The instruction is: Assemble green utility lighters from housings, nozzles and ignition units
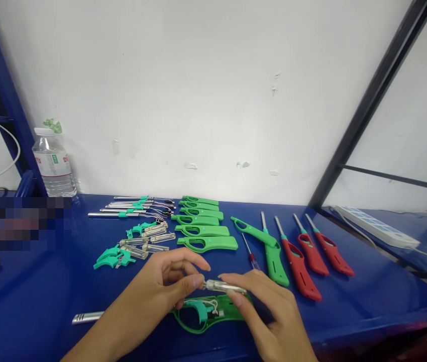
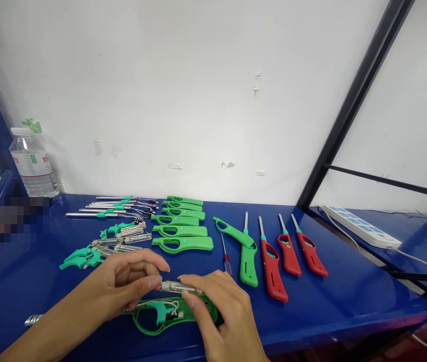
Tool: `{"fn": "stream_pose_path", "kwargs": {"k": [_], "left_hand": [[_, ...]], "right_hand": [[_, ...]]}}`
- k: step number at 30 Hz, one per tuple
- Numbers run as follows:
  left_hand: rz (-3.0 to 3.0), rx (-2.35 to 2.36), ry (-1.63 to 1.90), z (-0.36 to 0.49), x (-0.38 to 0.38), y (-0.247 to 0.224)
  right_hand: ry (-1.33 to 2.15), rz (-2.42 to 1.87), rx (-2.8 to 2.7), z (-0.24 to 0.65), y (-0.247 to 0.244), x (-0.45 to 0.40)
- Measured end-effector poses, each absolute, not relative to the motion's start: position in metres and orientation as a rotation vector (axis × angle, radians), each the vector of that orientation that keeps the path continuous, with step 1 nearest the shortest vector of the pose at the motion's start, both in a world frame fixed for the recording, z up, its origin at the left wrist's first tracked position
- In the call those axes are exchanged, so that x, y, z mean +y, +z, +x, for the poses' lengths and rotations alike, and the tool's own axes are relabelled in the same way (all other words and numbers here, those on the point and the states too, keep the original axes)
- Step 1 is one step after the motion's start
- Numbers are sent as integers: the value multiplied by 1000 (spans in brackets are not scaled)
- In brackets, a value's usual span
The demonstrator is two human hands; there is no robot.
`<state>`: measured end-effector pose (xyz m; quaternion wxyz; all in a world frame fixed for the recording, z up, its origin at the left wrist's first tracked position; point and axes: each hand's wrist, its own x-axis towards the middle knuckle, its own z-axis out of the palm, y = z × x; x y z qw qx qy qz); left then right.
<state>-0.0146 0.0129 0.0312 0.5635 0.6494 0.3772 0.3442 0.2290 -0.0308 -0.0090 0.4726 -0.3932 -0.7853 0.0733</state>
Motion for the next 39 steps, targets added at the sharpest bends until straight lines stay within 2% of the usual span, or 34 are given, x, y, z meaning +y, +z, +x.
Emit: {"fn": "stream_pose_path", "kwargs": {"k": [8,23,39], "left_hand": [[1384,752,763,-14,14,25],[1346,725,766,-14,15,21],[1375,740,841,-7,11,22]], "right_hand": [[-19,-910,-1977,222,-9,-28],[-169,-920,-2115,225,-15,-26],[-80,-947,-2142,228,-17,-27]]}}
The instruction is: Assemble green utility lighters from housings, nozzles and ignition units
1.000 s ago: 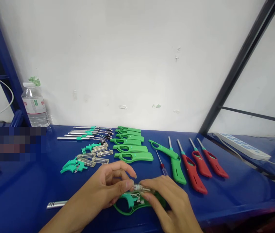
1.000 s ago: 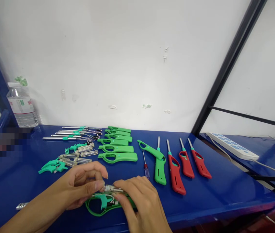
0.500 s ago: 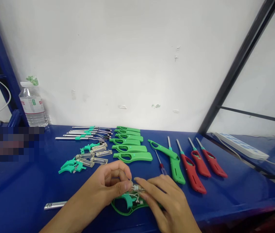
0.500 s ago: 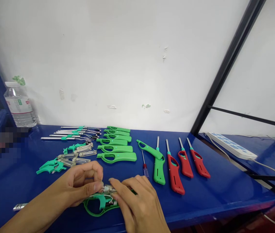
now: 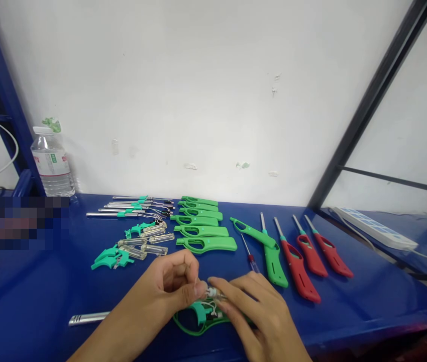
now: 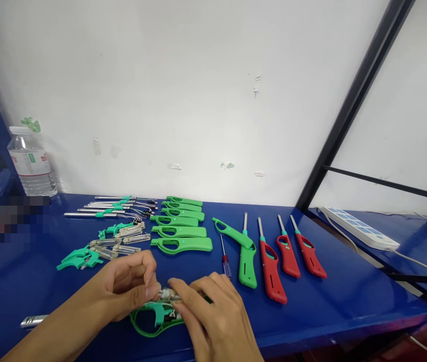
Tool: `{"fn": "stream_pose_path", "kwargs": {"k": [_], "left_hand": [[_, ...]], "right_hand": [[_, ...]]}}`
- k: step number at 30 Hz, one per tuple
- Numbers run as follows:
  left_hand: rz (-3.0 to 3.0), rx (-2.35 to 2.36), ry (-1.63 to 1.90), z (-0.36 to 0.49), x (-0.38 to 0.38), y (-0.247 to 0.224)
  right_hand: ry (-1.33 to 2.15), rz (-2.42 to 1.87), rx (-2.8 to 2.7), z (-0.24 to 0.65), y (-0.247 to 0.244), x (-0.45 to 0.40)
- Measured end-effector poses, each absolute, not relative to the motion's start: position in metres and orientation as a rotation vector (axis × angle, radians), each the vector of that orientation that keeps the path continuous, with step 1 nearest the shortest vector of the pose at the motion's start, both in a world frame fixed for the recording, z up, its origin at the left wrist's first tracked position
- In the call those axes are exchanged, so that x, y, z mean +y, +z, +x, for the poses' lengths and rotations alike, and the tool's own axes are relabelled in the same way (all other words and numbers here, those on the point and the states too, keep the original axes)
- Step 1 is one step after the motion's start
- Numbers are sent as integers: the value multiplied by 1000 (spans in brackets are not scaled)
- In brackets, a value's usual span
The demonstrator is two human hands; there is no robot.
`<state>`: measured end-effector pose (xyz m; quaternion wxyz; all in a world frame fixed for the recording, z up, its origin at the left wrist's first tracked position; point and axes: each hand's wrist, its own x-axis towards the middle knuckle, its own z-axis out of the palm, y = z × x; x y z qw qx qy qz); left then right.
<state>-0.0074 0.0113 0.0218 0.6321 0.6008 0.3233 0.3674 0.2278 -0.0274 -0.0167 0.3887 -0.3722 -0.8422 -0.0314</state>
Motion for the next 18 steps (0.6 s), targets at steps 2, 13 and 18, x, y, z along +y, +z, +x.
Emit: {"fn": "stream_pose_path", "kwargs": {"k": [2,13,18], "left_hand": [[1376,729,856,-7,10,22],[1346,721,896,-5,9,14],[1331,720,914,0,11,3]], "right_hand": [[-62,-955,-2159,228,-17,-28],[-200,-941,-2239,224,-11,-28],[-297,-948,-2209,224,-20,-25]]}}
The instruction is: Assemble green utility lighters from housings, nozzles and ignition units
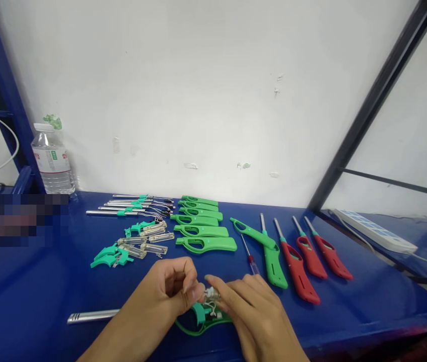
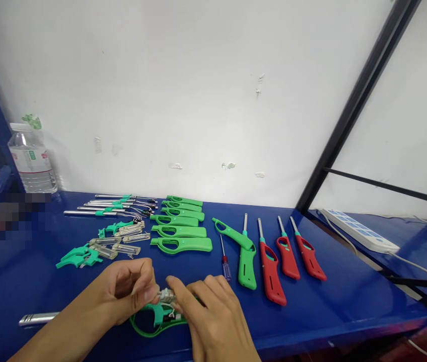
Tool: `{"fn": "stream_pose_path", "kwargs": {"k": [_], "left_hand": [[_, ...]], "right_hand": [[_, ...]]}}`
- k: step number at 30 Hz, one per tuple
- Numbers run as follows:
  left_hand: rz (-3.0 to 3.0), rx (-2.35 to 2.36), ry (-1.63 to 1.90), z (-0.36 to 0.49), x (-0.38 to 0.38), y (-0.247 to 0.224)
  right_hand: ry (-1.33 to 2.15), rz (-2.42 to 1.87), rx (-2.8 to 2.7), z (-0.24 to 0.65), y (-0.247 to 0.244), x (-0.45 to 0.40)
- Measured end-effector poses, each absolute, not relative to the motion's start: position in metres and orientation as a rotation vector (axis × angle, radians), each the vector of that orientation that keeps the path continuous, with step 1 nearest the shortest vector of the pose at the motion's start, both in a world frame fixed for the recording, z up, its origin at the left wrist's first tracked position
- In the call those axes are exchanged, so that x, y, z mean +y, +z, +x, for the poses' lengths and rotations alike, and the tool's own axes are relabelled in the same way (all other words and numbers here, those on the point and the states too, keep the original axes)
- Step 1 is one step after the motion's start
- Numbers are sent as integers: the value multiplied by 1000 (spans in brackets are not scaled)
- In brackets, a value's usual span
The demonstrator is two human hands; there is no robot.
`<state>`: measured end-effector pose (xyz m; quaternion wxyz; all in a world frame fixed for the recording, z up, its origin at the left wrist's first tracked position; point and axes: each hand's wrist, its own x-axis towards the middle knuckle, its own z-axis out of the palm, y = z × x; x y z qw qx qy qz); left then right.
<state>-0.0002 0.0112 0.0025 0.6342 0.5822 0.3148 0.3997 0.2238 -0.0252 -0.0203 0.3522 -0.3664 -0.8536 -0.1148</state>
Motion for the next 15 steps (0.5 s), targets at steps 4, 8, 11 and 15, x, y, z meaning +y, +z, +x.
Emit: {"fn": "stream_pose_path", "kwargs": {"k": [4,8,11,15], "left_hand": [[1324,743,924,2,11,-1],[1327,728,916,0,9,3],[1329,716,891,-1,7,11],[1434,870,899,1,1,22]], "right_hand": [[-294,-989,-2275,228,-26,-24],[-252,-988,-2291,230,-22,-26],[-210,-982,-2234,229,-18,-29],[-107,-1019,-2066,227,-20,-34]]}}
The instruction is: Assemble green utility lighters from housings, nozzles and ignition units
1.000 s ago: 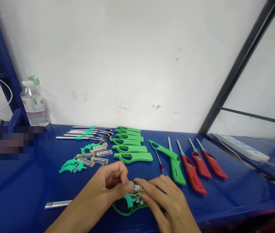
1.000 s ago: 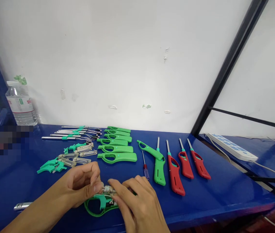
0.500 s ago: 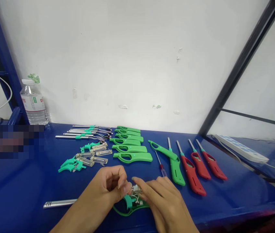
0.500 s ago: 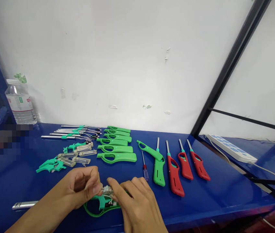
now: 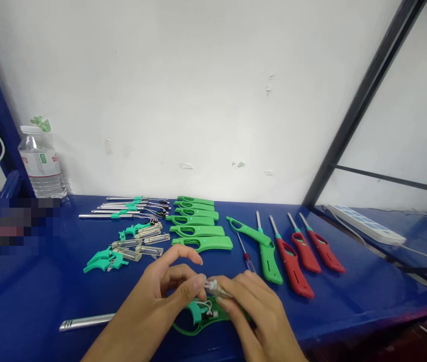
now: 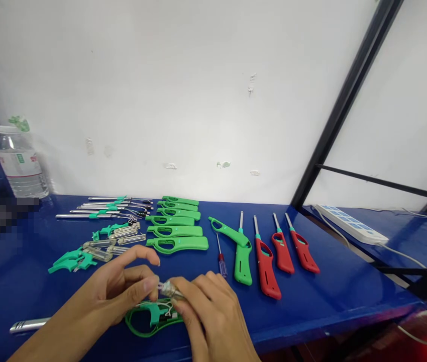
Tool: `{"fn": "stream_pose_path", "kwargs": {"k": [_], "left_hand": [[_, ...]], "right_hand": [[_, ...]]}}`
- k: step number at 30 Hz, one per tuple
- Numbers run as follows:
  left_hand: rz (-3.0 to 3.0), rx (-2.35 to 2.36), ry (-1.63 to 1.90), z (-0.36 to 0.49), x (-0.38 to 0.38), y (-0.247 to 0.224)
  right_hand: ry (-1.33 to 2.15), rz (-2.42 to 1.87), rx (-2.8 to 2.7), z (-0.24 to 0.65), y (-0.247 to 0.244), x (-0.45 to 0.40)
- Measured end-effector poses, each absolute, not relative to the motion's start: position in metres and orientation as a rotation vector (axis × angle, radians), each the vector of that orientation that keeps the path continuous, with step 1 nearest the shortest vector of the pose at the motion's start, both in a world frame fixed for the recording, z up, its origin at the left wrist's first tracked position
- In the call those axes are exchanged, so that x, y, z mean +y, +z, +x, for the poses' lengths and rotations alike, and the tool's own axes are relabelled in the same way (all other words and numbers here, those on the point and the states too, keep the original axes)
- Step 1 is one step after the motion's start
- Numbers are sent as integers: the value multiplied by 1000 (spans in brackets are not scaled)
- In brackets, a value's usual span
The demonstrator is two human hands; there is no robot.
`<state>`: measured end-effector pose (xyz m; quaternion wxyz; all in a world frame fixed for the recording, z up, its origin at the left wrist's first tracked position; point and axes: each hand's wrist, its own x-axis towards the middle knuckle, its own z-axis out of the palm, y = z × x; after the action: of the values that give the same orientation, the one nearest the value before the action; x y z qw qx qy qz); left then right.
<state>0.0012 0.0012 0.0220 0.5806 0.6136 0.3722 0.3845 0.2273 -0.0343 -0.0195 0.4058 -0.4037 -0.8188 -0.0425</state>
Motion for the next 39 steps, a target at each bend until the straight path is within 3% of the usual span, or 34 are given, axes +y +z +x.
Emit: {"fn": "stream_pose_path", "kwargs": {"k": [5,13,24,39], "left_hand": [[1956,1221,847,11,-3,18],[2201,1186,876,-7,4,12],[2381,1216,885,-50,12,10],[2613,1256,182,-2,2,26]], "right_hand": [[-130,-1080,-1769,235,-29,-39],[171,-1116,-1682,241,-30,-36],[412,-1088,-2023,225,-16,-29],[519,-1047,-2020,229,-23,-27]]}}
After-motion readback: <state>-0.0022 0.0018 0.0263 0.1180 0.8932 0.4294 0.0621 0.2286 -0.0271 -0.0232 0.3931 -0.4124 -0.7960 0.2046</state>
